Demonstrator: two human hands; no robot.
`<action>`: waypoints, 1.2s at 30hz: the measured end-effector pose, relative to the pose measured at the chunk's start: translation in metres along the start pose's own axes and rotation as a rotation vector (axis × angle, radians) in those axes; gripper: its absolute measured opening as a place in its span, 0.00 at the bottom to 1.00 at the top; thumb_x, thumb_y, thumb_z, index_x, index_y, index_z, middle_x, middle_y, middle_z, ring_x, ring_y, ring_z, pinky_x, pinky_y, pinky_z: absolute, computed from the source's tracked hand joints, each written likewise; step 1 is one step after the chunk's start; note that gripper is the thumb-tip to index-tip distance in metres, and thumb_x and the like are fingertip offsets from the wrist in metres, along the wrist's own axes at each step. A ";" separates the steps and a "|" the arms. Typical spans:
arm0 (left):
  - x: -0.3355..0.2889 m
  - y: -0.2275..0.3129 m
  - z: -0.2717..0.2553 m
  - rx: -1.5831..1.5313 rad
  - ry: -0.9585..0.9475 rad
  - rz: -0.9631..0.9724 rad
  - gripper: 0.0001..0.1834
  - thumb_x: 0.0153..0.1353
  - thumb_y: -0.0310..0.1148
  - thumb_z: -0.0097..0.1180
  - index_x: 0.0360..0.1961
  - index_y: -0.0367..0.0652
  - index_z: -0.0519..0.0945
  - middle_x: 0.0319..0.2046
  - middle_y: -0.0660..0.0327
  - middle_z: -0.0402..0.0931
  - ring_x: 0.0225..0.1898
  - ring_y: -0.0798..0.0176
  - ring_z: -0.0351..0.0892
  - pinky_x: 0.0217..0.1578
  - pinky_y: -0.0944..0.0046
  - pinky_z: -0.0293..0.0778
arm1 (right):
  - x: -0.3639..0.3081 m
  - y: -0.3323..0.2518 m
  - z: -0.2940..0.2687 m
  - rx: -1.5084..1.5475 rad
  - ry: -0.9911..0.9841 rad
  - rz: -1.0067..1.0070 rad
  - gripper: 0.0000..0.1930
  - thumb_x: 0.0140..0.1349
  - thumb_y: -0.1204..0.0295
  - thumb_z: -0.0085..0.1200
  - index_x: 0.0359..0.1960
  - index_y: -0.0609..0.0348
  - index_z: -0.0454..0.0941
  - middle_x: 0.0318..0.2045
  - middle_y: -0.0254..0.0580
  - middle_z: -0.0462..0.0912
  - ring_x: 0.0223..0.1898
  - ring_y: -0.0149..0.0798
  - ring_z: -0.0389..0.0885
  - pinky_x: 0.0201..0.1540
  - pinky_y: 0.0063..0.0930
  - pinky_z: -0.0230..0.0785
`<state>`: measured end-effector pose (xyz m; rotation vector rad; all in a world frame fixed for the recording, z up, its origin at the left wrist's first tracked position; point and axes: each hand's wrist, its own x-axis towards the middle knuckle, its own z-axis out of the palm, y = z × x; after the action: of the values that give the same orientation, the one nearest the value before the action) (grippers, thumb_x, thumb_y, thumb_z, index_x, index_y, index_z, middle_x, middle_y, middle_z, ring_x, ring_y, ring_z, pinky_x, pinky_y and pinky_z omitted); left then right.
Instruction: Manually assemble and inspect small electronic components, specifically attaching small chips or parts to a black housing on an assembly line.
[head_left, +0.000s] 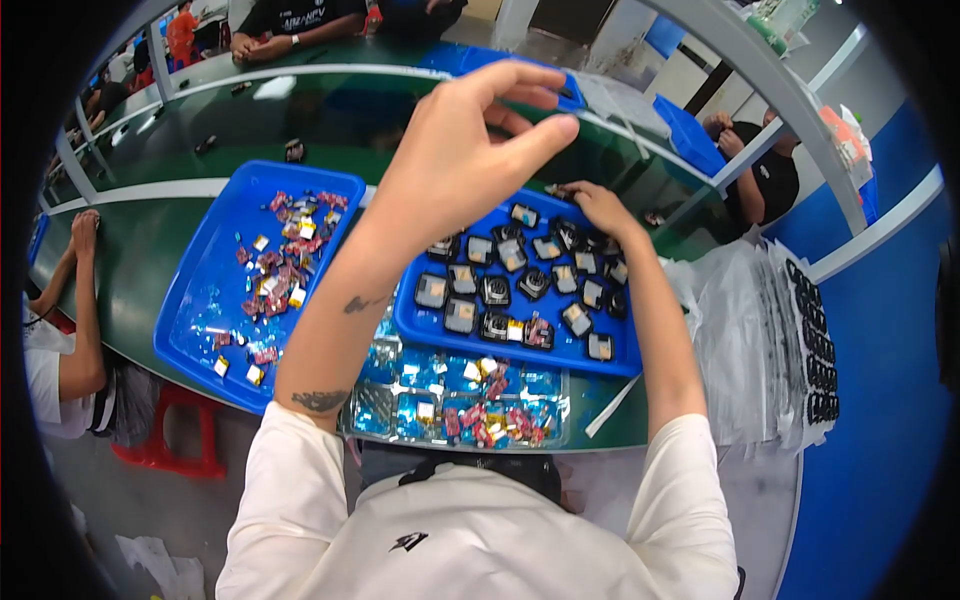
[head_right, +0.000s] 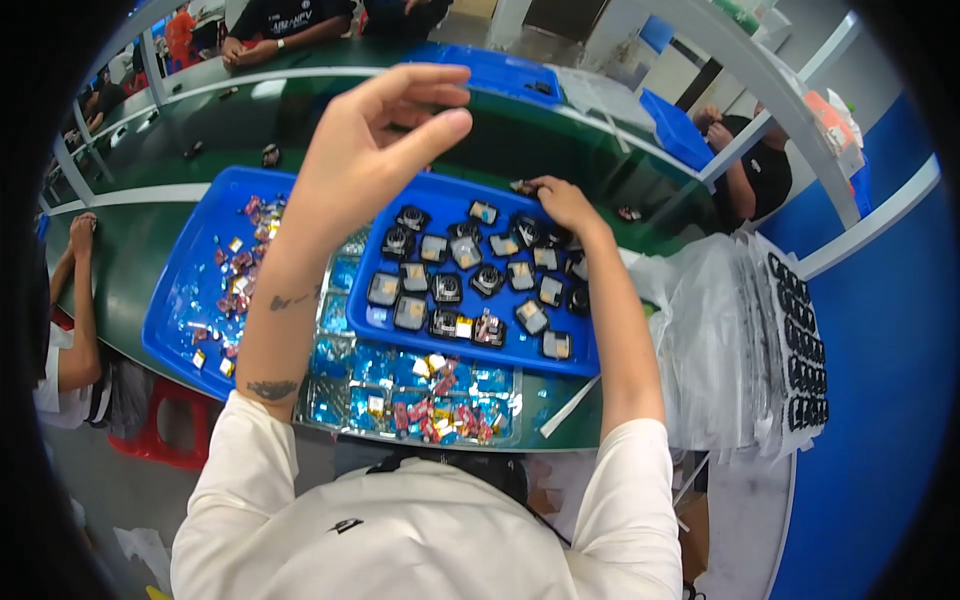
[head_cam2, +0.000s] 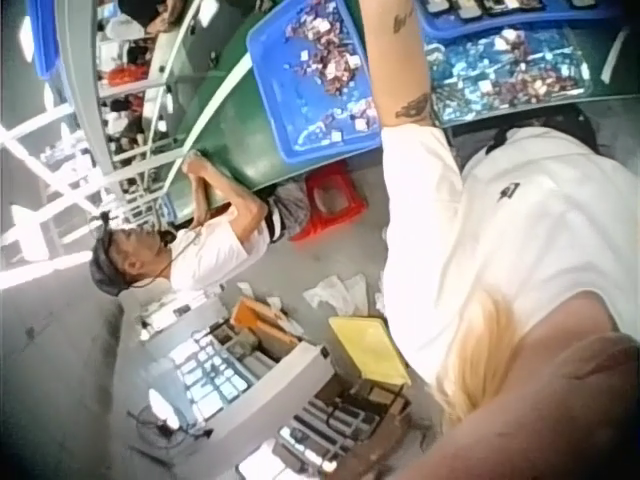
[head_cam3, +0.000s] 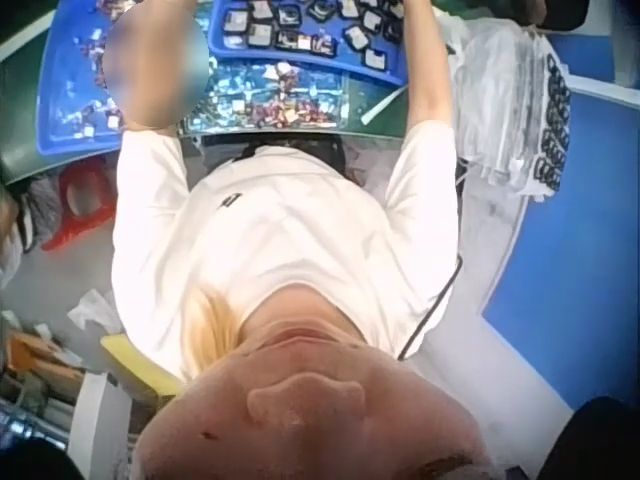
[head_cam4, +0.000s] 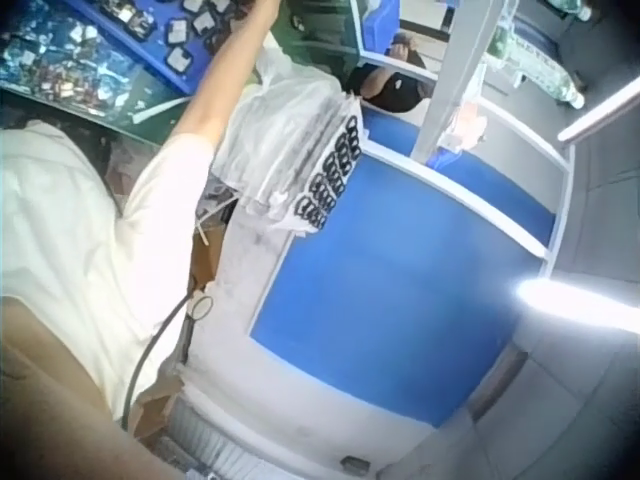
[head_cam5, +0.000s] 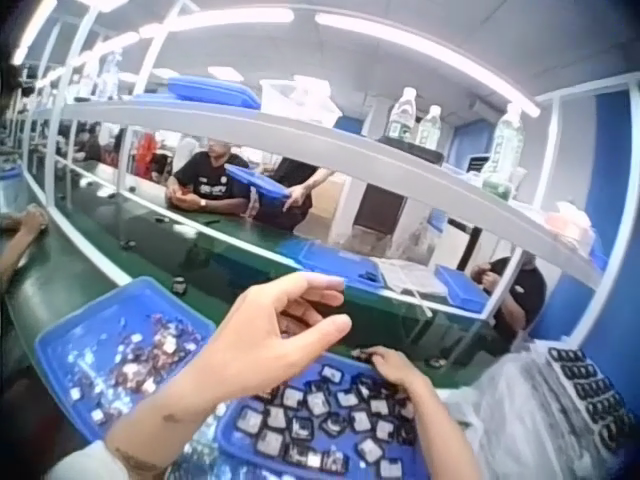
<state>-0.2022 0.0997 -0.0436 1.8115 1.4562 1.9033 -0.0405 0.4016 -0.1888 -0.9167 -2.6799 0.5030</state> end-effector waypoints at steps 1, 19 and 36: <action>0.000 0.000 -0.002 0.006 0.001 -0.012 0.19 0.58 0.35 0.59 0.50 0.40 0.77 0.41 0.61 0.79 0.38 0.72 0.77 0.36 0.73 0.74 | -0.001 -0.003 -0.002 0.011 0.012 -0.060 0.18 0.63 0.65 0.42 0.51 0.57 0.75 0.46 0.48 0.80 0.48 0.48 0.78 0.53 0.33 0.66; -0.006 0.023 0.014 -0.037 -0.106 -0.212 0.15 0.58 0.31 0.58 0.43 0.31 0.77 0.32 0.58 0.79 0.32 0.72 0.76 0.35 0.72 0.73 | -0.187 -0.188 0.013 0.068 -0.220 -0.794 0.07 0.42 0.72 0.64 0.24 0.56 0.79 0.57 0.39 0.71 0.63 0.49 0.61 0.58 0.45 0.60; -0.007 -0.008 0.019 0.035 -0.241 0.008 0.12 0.61 0.35 0.57 0.41 0.38 0.81 0.35 0.60 0.81 0.38 0.70 0.80 0.41 0.73 0.74 | -0.176 -0.178 0.008 0.639 -0.170 -0.504 0.11 0.42 0.79 0.61 0.31 0.64 0.83 0.30 0.42 0.82 0.31 0.37 0.78 0.35 0.27 0.71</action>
<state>-0.1887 0.1089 -0.0578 1.9840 1.4090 1.6047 -0.0045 0.1570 -0.1481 -0.0211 -2.4775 1.2363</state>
